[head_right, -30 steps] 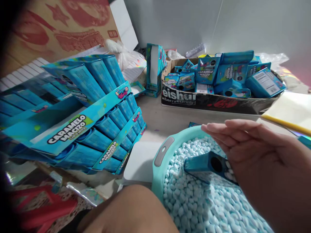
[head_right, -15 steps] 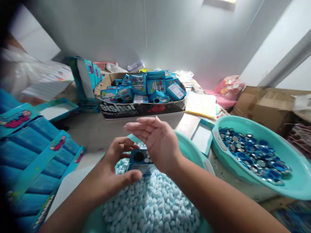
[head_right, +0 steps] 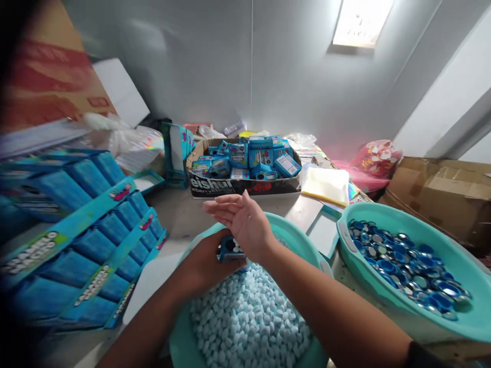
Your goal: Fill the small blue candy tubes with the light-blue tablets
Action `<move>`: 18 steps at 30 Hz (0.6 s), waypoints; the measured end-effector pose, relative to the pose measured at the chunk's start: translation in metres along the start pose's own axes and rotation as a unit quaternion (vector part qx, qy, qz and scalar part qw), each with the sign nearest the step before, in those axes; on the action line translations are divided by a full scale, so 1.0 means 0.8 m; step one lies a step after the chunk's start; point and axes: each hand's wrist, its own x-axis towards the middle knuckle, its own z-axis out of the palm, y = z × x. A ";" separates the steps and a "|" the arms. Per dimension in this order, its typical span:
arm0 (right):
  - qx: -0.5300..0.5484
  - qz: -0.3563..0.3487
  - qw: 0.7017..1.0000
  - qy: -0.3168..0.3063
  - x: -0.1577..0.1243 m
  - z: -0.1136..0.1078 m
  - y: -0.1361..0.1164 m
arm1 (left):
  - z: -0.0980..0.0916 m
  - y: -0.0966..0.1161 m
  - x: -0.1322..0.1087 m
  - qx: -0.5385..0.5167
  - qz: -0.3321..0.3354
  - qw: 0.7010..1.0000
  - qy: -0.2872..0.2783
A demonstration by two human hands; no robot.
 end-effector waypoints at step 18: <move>-0.074 -0.060 0.994 -0.050 -0.014 0.012 0.012 | 0.003 -0.027 -0.010 0.060 0.052 0.995 -0.057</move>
